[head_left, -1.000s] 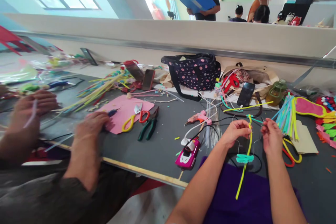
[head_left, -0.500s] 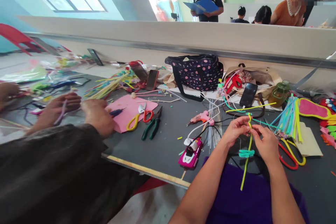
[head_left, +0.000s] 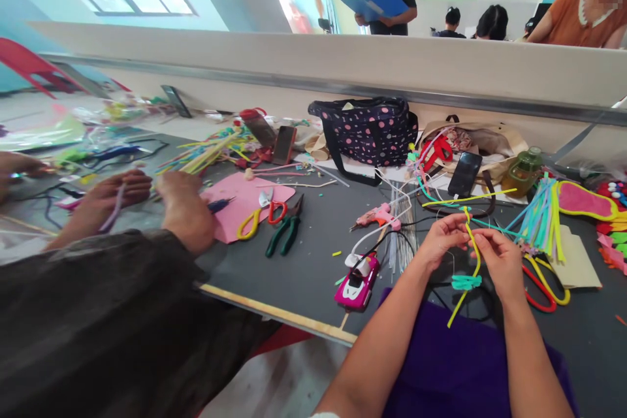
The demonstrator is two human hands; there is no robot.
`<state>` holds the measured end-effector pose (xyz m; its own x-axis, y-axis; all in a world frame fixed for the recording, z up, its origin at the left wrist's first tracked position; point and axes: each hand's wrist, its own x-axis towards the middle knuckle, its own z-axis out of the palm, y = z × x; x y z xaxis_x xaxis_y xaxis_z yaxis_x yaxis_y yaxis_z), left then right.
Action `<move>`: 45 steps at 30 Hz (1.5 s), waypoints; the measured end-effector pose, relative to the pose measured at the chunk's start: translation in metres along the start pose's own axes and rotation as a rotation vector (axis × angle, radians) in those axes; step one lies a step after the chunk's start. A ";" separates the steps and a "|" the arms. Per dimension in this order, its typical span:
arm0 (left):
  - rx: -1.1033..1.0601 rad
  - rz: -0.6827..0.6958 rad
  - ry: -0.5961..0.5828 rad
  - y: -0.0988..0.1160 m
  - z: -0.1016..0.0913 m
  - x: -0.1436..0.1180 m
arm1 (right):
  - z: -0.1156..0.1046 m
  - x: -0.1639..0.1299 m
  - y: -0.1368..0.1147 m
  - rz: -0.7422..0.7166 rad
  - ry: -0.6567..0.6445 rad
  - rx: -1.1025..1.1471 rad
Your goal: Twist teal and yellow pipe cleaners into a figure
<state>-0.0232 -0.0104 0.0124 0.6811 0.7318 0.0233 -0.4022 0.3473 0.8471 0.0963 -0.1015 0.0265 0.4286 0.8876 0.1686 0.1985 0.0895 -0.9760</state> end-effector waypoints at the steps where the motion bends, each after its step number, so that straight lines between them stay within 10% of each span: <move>1: -0.014 0.003 0.008 0.000 0.000 0.000 | 0.001 -0.001 -0.002 0.030 -0.035 0.028; 8: -0.036 -0.016 0.019 -0.002 0.001 -0.001 | 0.005 -0.003 -0.003 0.114 -0.078 0.008; 45: -0.108 -0.004 0.139 -0.002 -0.012 0.005 | 0.010 -0.004 0.001 -0.372 0.096 -0.760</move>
<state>-0.0267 -0.0007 0.0039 0.5945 0.8019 -0.0595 -0.4686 0.4056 0.7848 0.0861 -0.1010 0.0239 0.2846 0.8152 0.5044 0.8641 0.0097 -0.5031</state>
